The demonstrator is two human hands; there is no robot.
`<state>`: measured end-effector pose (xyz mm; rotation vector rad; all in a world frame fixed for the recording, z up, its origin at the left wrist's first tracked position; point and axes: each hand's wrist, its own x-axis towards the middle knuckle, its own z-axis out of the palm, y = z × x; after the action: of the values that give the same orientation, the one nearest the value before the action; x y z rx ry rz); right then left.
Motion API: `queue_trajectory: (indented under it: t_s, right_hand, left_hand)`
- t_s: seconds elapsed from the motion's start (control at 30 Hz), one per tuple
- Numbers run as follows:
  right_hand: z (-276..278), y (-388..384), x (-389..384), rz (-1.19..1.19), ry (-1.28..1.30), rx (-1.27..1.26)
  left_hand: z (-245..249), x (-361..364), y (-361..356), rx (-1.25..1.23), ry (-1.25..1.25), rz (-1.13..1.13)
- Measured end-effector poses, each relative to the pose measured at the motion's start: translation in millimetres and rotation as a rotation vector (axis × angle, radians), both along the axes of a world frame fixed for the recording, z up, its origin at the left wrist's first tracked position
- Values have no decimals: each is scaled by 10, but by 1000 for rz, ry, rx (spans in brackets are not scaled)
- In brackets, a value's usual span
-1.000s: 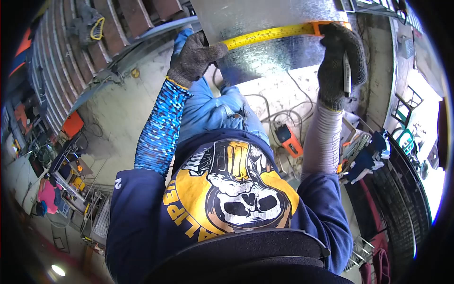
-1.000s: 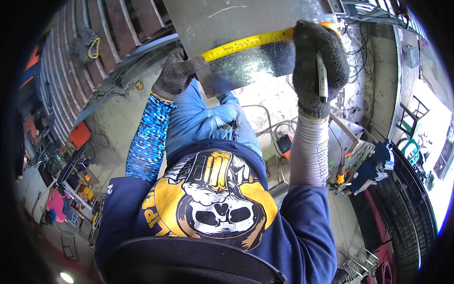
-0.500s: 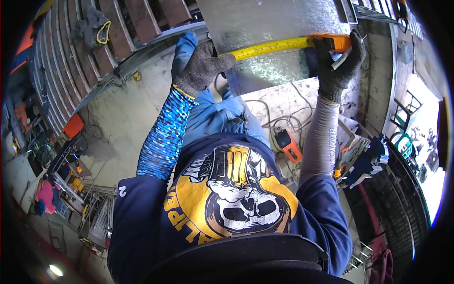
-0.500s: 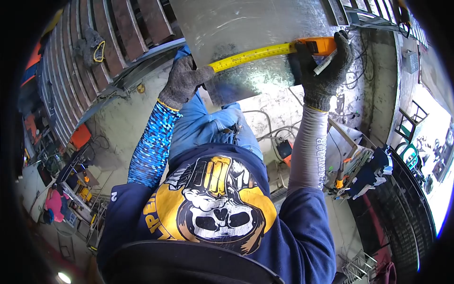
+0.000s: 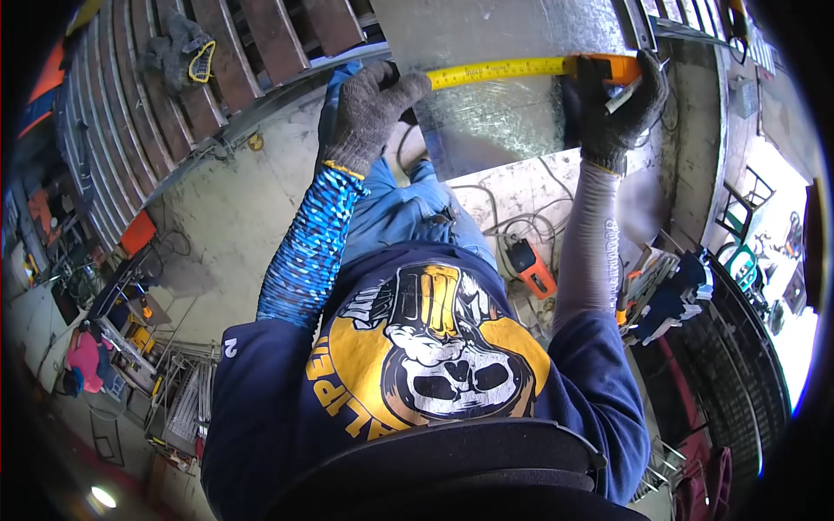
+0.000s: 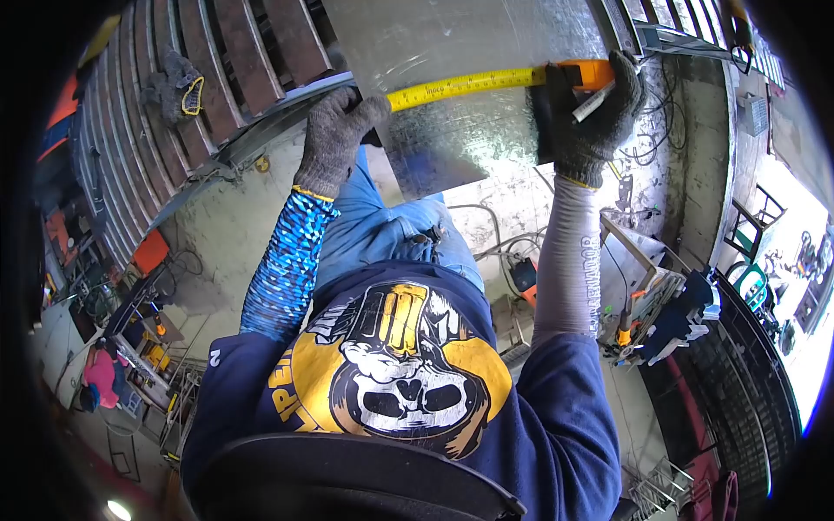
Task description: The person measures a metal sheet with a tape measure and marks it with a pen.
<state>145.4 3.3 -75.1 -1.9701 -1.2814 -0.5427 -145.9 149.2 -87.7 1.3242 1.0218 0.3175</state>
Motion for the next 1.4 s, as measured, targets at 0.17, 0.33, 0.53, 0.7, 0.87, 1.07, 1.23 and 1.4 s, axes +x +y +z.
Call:
queue_trajectory:
  t_s: [0.17,0.33,0.53,0.7,0.87,1.07,1.23,1.4]
  right_hand:
    - [102,277,67,17,-27,-14]
    - [100,441,197,94,-50,15]
    - [134,459,252,134,-39,4]
    - [198,351,139,89,-63,-7]
    - [86,232,188,113,19,71]
    - [102,238,222,85,-56,25]
    - [98,205,222,92,-8,27]
    - [115,180,202,78,47,-29]
  left_hand:
    - [39,91,43,58,-30,171]
    - [-146,30,67,-136,-225,184]
    - [-187,-39,50,-202,-307,136]
    - [-182,-25,62,-143,-251,105]
    - [-187,-14,36,-140,-222,81]
    - [-137,-50,98,-188,-171,-39]
    - [-78,9,15,-254,-267,35]
    - [23,64,15,-221,-184,33]
